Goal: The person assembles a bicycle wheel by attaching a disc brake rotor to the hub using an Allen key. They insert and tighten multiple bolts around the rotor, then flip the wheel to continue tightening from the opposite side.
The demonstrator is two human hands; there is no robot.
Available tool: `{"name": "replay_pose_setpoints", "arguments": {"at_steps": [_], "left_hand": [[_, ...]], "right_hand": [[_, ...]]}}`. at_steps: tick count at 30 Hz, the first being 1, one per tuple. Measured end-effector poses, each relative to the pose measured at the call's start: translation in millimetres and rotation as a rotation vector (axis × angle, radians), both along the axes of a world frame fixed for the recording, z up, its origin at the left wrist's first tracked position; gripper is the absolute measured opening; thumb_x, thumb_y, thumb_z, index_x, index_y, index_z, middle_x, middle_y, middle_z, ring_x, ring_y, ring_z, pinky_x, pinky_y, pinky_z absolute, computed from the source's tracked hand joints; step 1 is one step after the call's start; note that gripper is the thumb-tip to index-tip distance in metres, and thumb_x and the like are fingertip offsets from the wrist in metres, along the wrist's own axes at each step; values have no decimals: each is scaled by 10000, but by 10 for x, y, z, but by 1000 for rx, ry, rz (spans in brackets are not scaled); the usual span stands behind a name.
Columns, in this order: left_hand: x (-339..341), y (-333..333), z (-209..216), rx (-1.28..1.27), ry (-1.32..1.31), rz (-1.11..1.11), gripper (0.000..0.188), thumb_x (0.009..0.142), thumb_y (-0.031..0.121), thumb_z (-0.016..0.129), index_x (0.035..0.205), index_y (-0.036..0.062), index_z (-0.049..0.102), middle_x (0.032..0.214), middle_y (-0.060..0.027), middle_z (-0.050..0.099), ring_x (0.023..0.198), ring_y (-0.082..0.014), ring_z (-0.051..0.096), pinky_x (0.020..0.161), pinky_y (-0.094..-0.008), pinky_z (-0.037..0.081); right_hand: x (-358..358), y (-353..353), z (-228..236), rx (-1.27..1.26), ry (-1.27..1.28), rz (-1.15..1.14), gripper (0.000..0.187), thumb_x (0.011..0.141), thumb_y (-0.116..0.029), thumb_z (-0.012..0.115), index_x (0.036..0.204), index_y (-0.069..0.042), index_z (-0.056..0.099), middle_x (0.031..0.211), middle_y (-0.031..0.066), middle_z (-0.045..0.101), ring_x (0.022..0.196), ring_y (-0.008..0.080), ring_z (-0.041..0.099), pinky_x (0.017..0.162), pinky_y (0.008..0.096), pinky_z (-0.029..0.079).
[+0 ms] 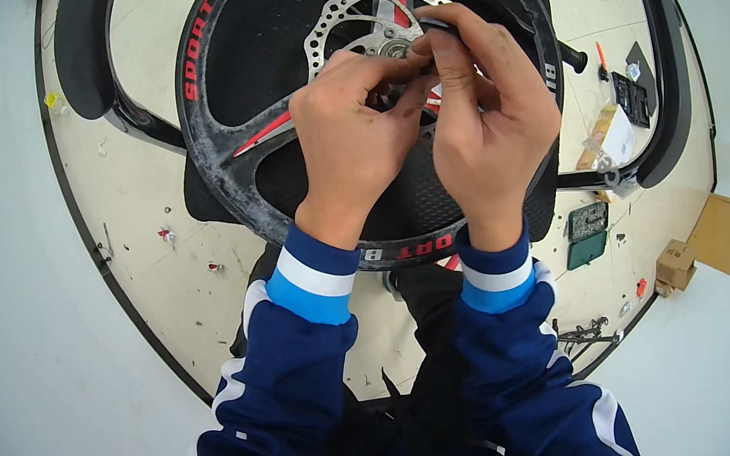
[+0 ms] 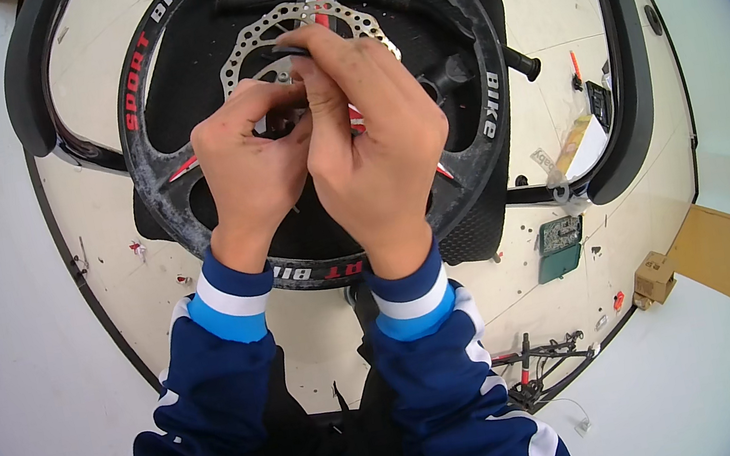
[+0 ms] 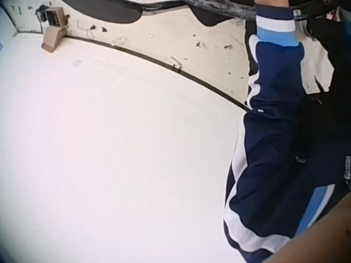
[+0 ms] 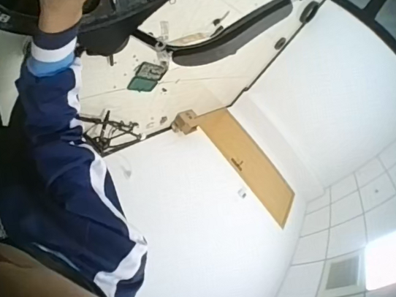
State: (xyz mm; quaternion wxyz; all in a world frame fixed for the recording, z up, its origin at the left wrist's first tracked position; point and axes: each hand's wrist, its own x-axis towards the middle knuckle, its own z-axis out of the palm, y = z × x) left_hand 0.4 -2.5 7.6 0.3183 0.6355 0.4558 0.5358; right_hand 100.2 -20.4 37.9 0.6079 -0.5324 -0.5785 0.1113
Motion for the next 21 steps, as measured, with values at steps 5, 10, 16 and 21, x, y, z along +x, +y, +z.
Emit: {"name": "replay_pose_setpoints", "arguments": {"at_steps": [5,10,16,21], "left_hand": [[-54,41,-37,100,83,-85,164,731,22,808,891,27,771,817,-112,721,693,-215,684,590,-304,527],[-79,58,-98,99,40,-145,147,748,-7,769,893,14,761,805,-112,719,681,-218,681,597,-300,521],[-58,36,-45,6,23,-77,154,724,-3,795,873,3,759,768,-106,708,655,-189,666,598,-275,510],[-25,36,-21,-34,46,-57,180,684,46,830,856,34,775,773,-101,712,665,-235,672,589,-317,529]], "right_hand": [[167,-2,60,-151,155,260,196,906,46,640,1062,-22,739,901,88,706,766,184,667,695,268,520],[163,-4,137,-82,-72,258,171,927,53,641,1080,38,715,1008,111,718,866,164,684,776,261,539],[187,-62,15,-160,65,104,198,839,62,742,1036,59,732,950,116,750,834,167,733,778,260,572],[215,-102,14,-241,202,101,160,843,50,754,1002,59,741,939,113,767,836,159,745,775,252,583]]}}
